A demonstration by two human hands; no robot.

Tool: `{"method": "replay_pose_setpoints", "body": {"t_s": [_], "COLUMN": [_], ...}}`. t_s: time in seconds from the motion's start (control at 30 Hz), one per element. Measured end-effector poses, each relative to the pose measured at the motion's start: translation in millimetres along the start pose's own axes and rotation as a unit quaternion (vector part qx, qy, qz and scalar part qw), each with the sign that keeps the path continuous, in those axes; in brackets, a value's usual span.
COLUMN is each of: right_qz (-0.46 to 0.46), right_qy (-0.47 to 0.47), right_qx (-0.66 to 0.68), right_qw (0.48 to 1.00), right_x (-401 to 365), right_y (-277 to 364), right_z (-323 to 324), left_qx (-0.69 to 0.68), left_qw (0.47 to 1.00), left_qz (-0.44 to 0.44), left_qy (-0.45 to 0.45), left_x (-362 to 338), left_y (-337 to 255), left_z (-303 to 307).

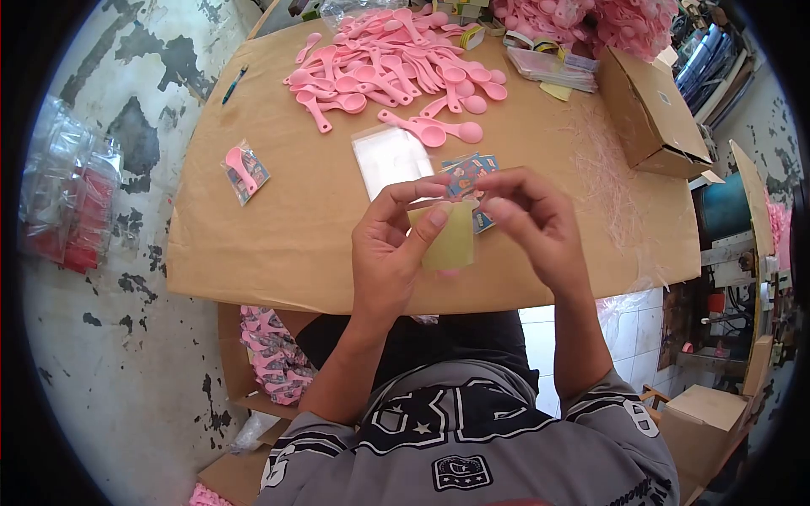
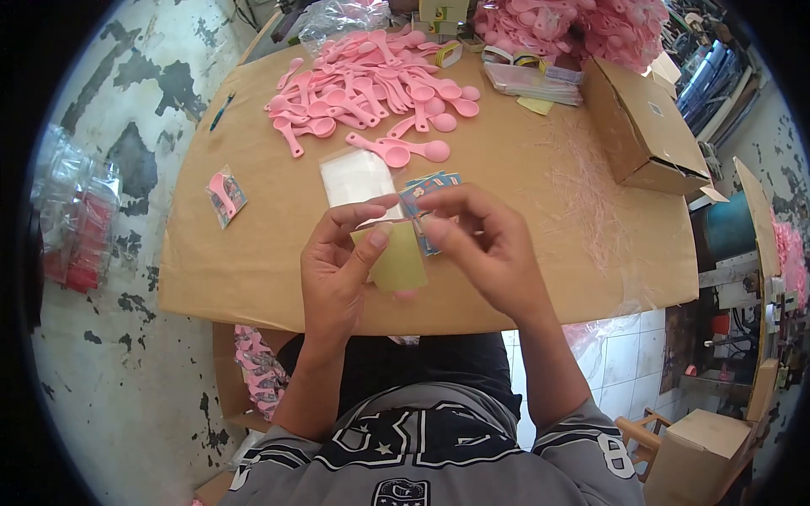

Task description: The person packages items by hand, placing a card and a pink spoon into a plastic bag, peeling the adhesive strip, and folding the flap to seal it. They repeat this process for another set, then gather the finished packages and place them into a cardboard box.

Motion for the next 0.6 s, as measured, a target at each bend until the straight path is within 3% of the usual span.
{"method": "replay_pose_setpoints", "body": {"t_s": [0.27,0.6], "right_qz": [-0.01,-0.014], "right_qy": [0.017,0.059], "right_qx": [0.06,0.12], "right_qw": [0.998,0.991], "right_x": [7,1], "right_y": [-8,1], "right_z": [-9,5], "left_qx": [0.017,0.009], "left_qw": [0.995,0.997], "left_qz": [0.084,-0.007], "left_qy": [0.056,0.071], "left_x": [-1,0], "left_y": [-8,0], "left_z": [11,16]}}
Point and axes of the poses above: each hand's wrist, its own x-axis towards the middle knuckle, its own z-axis out of the back of the hand, y = z × x, the point moved 4 cm from there along x, towards the middle knuckle, and after that the axes turned 2 degrees about y, right-handed, at the moved point
